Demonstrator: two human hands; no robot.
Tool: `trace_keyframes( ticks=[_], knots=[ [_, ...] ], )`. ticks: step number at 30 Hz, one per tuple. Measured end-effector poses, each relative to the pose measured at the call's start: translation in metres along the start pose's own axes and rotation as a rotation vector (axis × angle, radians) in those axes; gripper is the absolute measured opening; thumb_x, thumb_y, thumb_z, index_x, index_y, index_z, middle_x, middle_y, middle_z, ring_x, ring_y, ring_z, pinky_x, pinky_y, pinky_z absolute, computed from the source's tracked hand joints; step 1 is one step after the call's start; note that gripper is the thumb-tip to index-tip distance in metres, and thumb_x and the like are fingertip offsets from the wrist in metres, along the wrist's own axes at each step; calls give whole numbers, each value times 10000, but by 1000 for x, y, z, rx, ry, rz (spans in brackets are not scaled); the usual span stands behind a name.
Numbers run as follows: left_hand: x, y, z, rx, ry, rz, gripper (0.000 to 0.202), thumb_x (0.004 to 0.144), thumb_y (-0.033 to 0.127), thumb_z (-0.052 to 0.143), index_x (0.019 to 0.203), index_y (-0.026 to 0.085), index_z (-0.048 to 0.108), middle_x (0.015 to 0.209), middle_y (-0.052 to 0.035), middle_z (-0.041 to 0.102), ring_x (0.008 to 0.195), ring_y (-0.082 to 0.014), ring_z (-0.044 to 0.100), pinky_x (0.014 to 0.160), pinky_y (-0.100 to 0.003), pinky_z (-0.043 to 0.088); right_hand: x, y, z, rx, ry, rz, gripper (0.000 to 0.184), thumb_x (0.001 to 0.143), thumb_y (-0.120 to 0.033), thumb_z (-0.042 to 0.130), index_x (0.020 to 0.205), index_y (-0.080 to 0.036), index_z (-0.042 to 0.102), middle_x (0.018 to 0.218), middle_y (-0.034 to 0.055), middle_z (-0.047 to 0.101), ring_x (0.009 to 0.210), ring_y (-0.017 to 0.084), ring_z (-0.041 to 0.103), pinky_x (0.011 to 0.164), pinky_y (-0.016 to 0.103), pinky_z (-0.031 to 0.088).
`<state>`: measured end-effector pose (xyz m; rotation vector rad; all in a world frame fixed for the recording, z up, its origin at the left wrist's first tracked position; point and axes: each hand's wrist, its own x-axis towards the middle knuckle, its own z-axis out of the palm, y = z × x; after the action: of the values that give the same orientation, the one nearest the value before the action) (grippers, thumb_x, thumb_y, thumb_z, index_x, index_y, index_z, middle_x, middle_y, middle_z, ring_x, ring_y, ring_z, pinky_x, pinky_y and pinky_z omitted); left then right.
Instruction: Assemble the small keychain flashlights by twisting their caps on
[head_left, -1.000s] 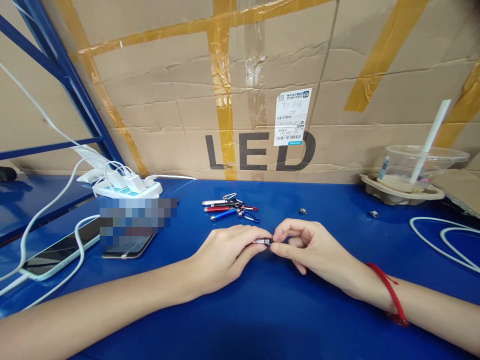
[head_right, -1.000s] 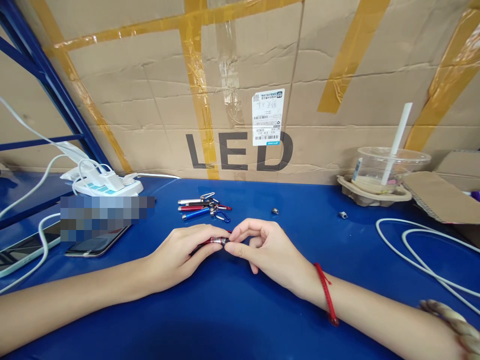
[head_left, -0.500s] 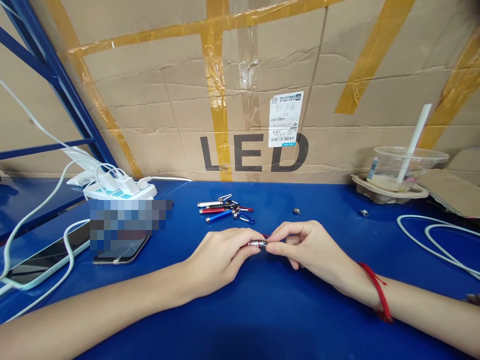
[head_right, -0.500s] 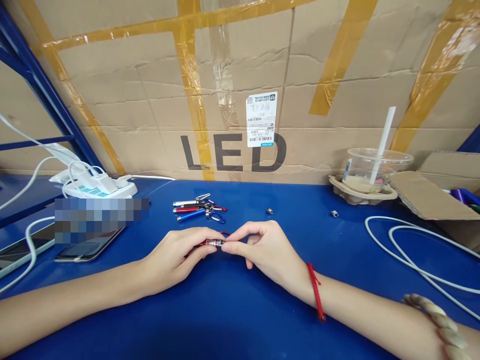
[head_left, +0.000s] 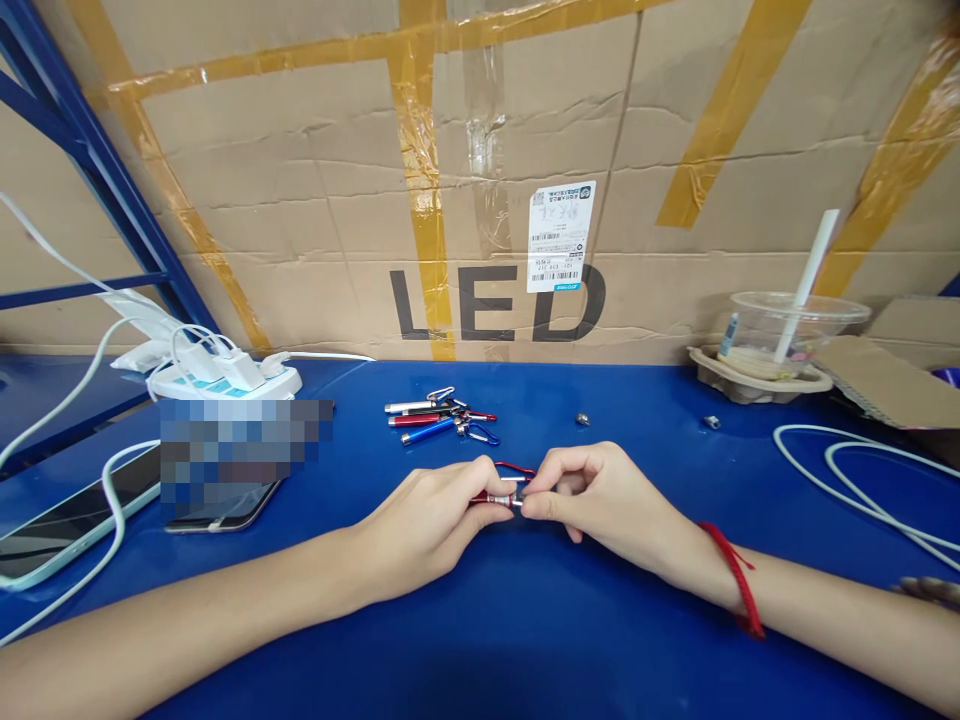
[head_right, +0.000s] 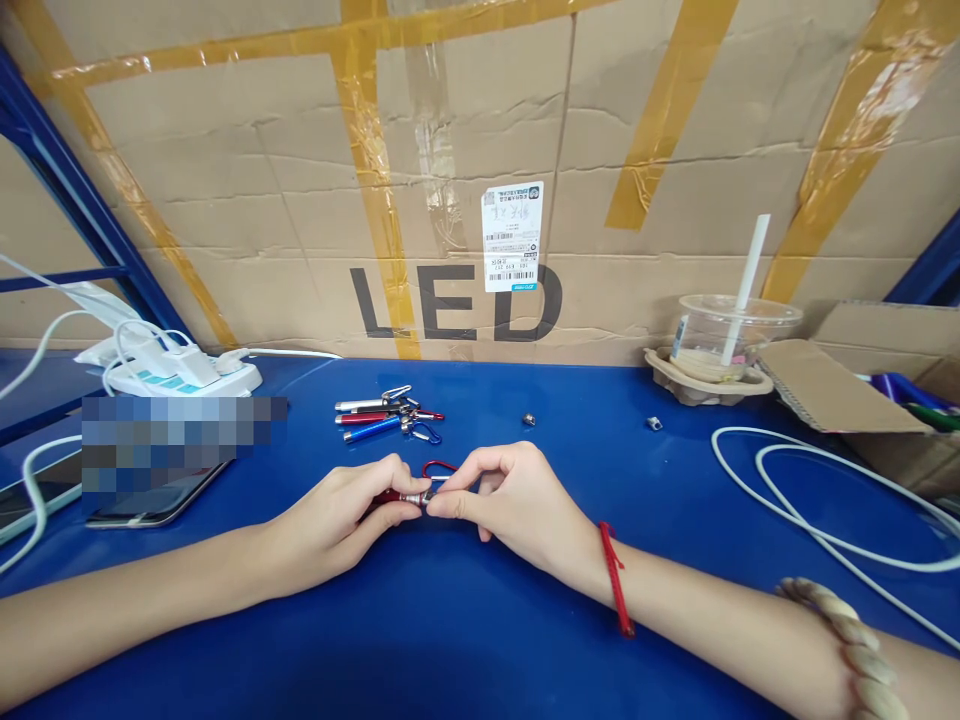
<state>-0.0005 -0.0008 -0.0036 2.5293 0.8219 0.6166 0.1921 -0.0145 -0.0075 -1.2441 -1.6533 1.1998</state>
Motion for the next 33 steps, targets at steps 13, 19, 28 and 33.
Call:
trace_keyframes(
  ticks=[13,19,28,33],
  knots=[
    [-1,-7,2,41,85,92,129,879,238,411,768,175,430,749,19,555,682,-75,526,578,-163,376,-4,-3,4,-94,32,-60,228,623,-320,697,560,-139,573,460,-46,457,365,38,386,375,175,282],
    [-1,-7,1,56,112,179,77,870,196,430,808,175,469,770,15,570,705,-73,533,630,-166,402,-4,-3,4,-46,-40,-38,271,621,-350,697,582,-139,532,464,-46,456,353,43,396,356,173,262],
    [-1,-7,3,48,177,169,83,862,211,454,840,170,522,783,0,601,730,-86,563,641,-172,433,-4,-1,3,-1,-45,-38,264,651,-331,680,581,-141,510,378,-61,426,330,43,381,363,161,255],
    [0,-7,4,75,196,167,104,863,227,458,909,183,541,829,0,618,773,-89,581,679,-170,449,-3,-1,3,17,-44,-15,264,647,-338,679,581,-140,518,368,-60,424,324,42,371,356,160,229]
  ],
)
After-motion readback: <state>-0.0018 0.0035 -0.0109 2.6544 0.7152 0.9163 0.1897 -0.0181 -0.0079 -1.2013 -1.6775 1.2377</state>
